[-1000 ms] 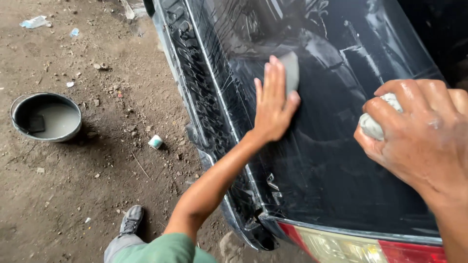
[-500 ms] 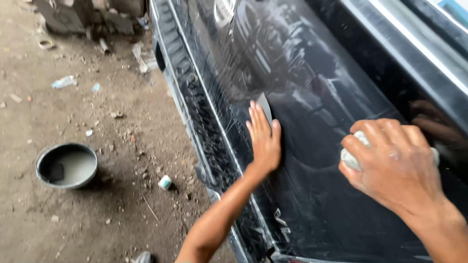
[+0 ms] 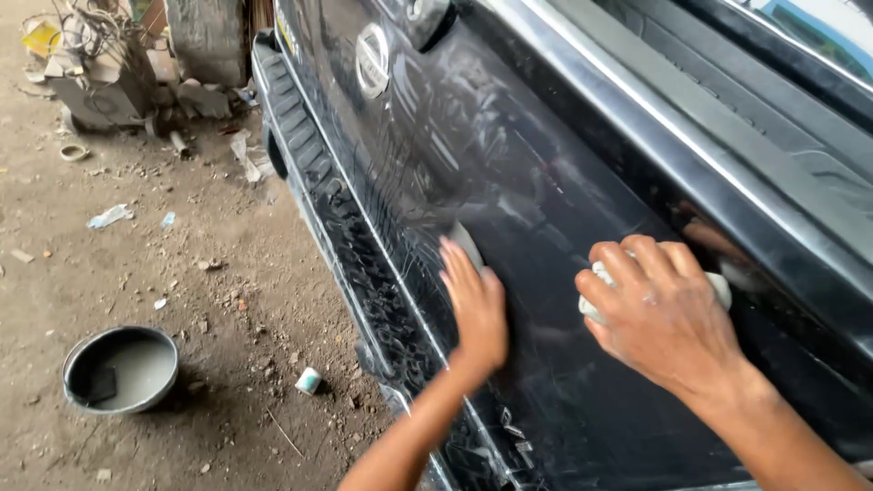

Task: The person scrubs the rear bumper of a black car using a sanding block and a cloth. They repeatedly wipe the surface to remove dirt and residue, focusing on the lower bumper area and the trim around the taillight.

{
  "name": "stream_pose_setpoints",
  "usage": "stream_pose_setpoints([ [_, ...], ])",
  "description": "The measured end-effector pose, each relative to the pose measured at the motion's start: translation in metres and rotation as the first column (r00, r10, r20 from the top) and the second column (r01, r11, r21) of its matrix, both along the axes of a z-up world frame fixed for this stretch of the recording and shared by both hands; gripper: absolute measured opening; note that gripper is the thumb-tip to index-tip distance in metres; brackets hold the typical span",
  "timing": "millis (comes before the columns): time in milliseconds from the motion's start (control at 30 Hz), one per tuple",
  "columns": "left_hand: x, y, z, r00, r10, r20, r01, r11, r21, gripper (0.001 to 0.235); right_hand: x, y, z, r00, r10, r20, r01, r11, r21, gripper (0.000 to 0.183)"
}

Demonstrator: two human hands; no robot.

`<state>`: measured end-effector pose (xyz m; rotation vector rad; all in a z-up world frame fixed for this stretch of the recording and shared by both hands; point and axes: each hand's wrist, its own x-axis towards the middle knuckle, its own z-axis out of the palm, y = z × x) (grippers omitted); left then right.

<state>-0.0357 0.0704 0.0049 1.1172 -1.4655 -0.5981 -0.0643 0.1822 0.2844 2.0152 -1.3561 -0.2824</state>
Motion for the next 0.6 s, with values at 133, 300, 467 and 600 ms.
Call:
stream_pose_setpoints([
  [133,0.008,0.113,0.013,0.933,-0.359,0.002,0.346,0.899,-0.268,0.085,-0.009,0.004,-0.008,0.995,0.094,0.032,-0.093,0.995,-0.04,0.041],
  [300,0.025,-0.017,0.012,0.963,-0.191,-0.192,0.204,0.978,0.05,0.072,-0.009,0.005,-0.008,0.996,0.077,0.044,-0.076,0.997,-0.024,0.033],
  [467,-0.003,0.022,0.025,0.961,-0.061,-0.268,0.091,0.991,0.099,0.065,-0.016,0.003,-0.014,0.998,0.043,0.045,-0.043,0.999,-0.012,0.021],
  [600,-0.005,0.061,0.019,0.998,-0.064,-0.006,0.063,0.993,-0.104,0.07,-0.024,0.02,-0.016,0.995,0.102,0.017,-0.101,0.993,-0.065,0.038],
])
